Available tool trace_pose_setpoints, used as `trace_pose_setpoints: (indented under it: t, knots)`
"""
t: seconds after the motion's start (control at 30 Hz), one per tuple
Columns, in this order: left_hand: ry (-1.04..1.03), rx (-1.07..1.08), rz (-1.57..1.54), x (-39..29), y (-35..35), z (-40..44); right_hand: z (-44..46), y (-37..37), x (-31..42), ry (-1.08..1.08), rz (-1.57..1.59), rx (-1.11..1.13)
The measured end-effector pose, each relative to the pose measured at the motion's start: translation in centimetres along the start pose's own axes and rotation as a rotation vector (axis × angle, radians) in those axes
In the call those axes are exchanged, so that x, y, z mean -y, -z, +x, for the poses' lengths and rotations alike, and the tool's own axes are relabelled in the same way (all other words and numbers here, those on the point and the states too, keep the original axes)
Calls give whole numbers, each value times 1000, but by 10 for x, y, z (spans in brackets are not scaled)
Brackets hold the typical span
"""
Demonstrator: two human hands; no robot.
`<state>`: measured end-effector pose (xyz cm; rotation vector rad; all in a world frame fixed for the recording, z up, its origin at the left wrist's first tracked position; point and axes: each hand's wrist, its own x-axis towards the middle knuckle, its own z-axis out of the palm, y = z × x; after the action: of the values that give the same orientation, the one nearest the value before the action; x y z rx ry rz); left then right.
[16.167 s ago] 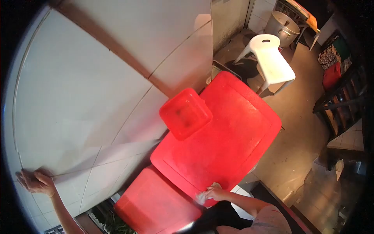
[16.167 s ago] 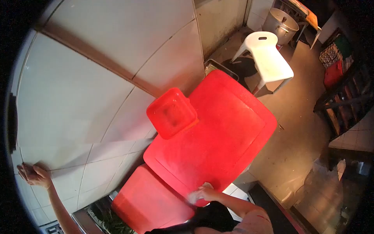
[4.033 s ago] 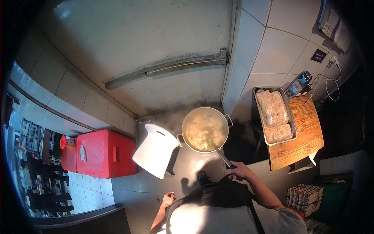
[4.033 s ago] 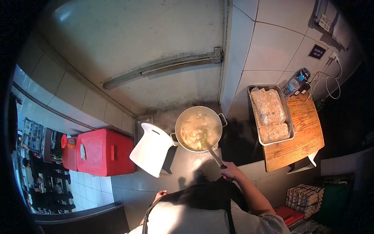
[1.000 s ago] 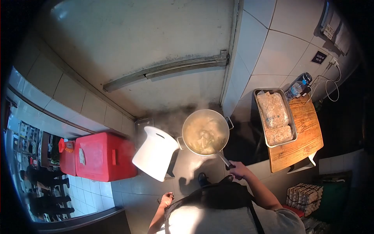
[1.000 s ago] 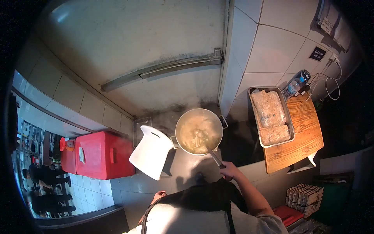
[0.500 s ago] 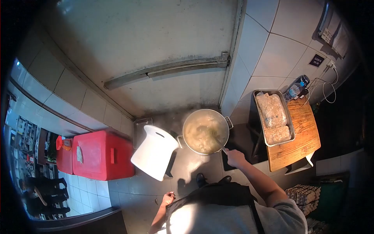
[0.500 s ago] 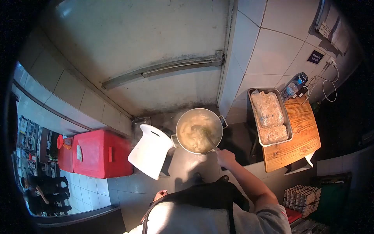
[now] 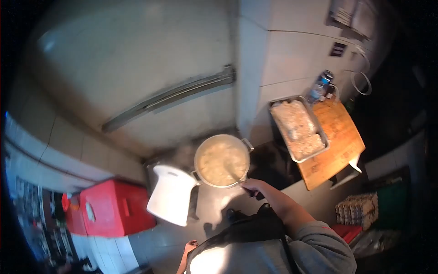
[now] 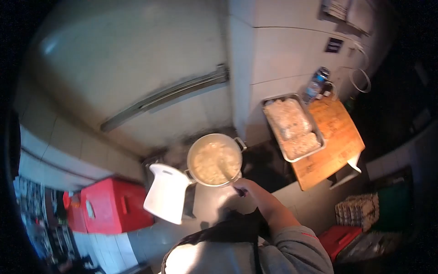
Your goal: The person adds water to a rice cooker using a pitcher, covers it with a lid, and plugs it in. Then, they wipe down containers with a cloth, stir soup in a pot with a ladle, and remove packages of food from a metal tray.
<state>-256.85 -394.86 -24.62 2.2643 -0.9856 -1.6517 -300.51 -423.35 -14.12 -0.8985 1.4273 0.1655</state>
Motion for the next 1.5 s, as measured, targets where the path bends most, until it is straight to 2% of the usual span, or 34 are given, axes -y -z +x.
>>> trace_pose_setpoints:
  t: [0.03,0.07,0.1,0.13,0.17,0.2,0.27,0.33,0.4,0.5,0.53,0.6,0.63,0.67,0.7,0.77,0.87,0.9,1.0,1.03,1.1,1.2,1.23,1.3,1.37,1.5]
  knots:
    - [-96,3,-62,-3,-3,13,11,5,-16,38,-36,-69]
    - [-188,7,-130,1,-8,33,-4,12,-24,245,-163,-176]
    - [-174,52,-340,-24,-13,34,-19,19,-32,436,-310,-315]
    - [209,248,-1078,-70,-6,33,0,19,-55,554,-448,-657]
    - [-59,176,-713,-123,-15,13,-50,37,-47,456,-386,-519]
    - [-318,98,-348,-167,-28,1,-51,50,-66,437,-361,-552]
    - [-493,165,-292,-245,-52,4,-57,80,-114,408,-320,-607]
    - [-618,198,-207,-326,-82,-8,-98,112,-141,361,-134,-844]
    - [-657,209,-123,-391,-122,-9,-117,151,-173,296,-51,-1066]
    - [-764,346,-97,-492,-192,-36,-125,213,-212,366,148,-1230]
    - [-801,392,-85,-514,-218,-33,-124,228,-212,432,130,-1240]
    - [-853,479,-167,-545,-273,-6,-125,260,-189,570,99,-1260]
    - [-797,444,-165,-564,-295,-1,-136,271,-161,646,86,-1231]
    - [-737,410,-165,-584,-314,1,-114,283,-149,715,51,-1294]
    - [-776,397,-168,-605,-328,-4,-113,295,-126,834,14,-1236]
    - [-859,370,-169,-649,-345,-21,-77,318,-101,797,-41,-1208]
    - [-629,252,-66,-685,-359,-21,-71,331,-63,509,-265,-1347]
    - [-608,228,19,-687,-365,2,-64,335,-53,358,-302,-1395]
    - [-434,266,-106,-692,-383,47,-76,367,-51,393,-143,-985]
    - [-440,233,-121,-691,-387,56,-75,376,-53,400,-37,-813]
    - [-336,274,-209,-706,-382,45,-70,389,-57,400,172,-467]
    - [-205,368,-320,-729,-367,25,-58,386,-68,380,254,-431]
    - [-166,405,-356,-735,-362,20,-56,380,-70,445,418,-406]
    - [-206,464,-333,-741,-354,8,-62,363,-70,570,743,-348]
    - [-311,534,-394,-728,-363,42,-70,358,-65,599,845,-302]
    - [-258,706,-549,-734,-360,37,-85,353,-59,688,929,-286]
